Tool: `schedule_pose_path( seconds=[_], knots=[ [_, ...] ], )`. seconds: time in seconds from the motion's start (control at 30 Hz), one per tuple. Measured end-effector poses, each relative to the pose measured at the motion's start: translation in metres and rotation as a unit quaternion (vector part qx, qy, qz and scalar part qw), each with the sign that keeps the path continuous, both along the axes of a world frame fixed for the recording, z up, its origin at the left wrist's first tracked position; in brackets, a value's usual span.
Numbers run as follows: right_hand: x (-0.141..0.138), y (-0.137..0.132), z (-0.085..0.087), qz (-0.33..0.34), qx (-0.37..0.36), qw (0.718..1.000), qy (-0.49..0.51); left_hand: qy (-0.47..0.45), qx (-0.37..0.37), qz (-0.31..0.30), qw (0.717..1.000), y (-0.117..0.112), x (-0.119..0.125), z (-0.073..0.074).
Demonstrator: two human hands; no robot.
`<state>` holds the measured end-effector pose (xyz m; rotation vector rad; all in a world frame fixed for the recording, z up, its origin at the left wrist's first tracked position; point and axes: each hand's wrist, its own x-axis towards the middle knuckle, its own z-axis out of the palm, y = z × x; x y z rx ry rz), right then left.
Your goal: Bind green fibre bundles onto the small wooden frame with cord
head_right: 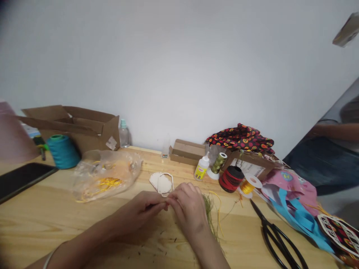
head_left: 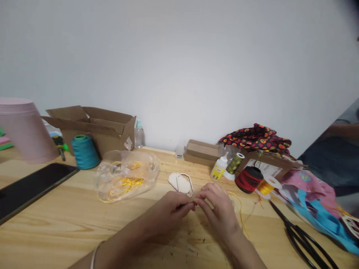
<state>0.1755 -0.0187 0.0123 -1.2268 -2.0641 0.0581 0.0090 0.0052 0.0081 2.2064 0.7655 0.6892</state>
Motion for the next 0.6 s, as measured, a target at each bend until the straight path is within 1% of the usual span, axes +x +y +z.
schedule_pose_path(
  seconds=[0.07, 0.17, 0.27, 0.3, 0.37, 0.5, 0.6],
  knots=[
    [0.000, 0.001, 0.000, 0.014, -0.067, 0.996, 0.059, -0.012, -0.010, -0.013, 1.000, 0.001, -0.001, 0.000],
    [-0.002, 0.001, -0.004, 0.028, -0.156, 0.973, 0.166, -0.026, -0.019, -0.009, 0.999, 0.000, -0.001, 0.001],
    [-0.006, 0.002, -0.012, 0.024, -0.200, 0.945, 0.257, -0.036, -0.022, 0.020, 0.999, -0.001, 0.000, 0.000],
    [-0.008, 0.002, -0.013, 0.019, -0.203, 0.940, 0.274, -0.042, -0.025, 0.031, 0.998, -0.001, 0.000, 0.000],
    [-0.011, 0.003, -0.016, 0.001, -0.187, 0.941, 0.281, -0.058, -0.035, 0.053, 0.996, -0.001, 0.001, -0.001],
    [-0.017, 0.002, -0.015, -0.034, -0.115, 0.961, 0.250, -0.082, -0.053, 0.102, 0.990, -0.001, 0.004, 0.000],
    [-0.019, 0.000, -0.015, -0.042, -0.072, 0.970, 0.227, -0.089, -0.063, 0.129, 0.986, -0.001, 0.006, 0.000]
  ],
)
